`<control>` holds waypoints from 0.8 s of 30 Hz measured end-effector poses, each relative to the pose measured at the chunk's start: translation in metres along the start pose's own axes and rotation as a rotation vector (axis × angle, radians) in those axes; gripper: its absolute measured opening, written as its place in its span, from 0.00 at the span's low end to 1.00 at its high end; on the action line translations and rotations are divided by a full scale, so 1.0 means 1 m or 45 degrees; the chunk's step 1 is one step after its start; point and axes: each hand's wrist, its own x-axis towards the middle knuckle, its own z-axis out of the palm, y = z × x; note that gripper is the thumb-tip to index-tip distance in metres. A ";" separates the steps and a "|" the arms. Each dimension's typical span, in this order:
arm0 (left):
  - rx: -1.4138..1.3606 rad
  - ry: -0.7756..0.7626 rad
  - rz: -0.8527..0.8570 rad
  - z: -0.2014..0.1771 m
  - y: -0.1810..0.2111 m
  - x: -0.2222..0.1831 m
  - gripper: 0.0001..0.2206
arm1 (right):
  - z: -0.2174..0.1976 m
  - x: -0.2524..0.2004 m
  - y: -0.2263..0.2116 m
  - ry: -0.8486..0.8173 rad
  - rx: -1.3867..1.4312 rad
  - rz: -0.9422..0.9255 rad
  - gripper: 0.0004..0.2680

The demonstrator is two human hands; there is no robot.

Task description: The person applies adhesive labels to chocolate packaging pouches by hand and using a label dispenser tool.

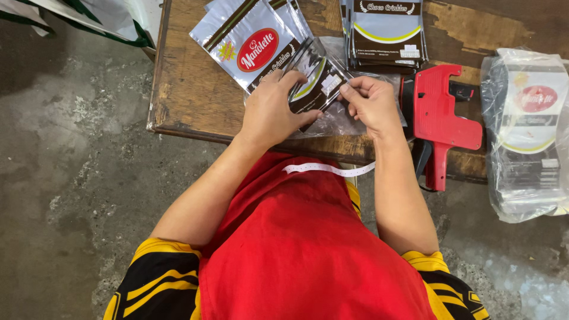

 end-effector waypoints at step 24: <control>-0.809 0.176 -0.171 0.006 -0.053 -0.006 0.35 | 0.012 -0.007 0.000 0.066 -0.088 -0.073 0.03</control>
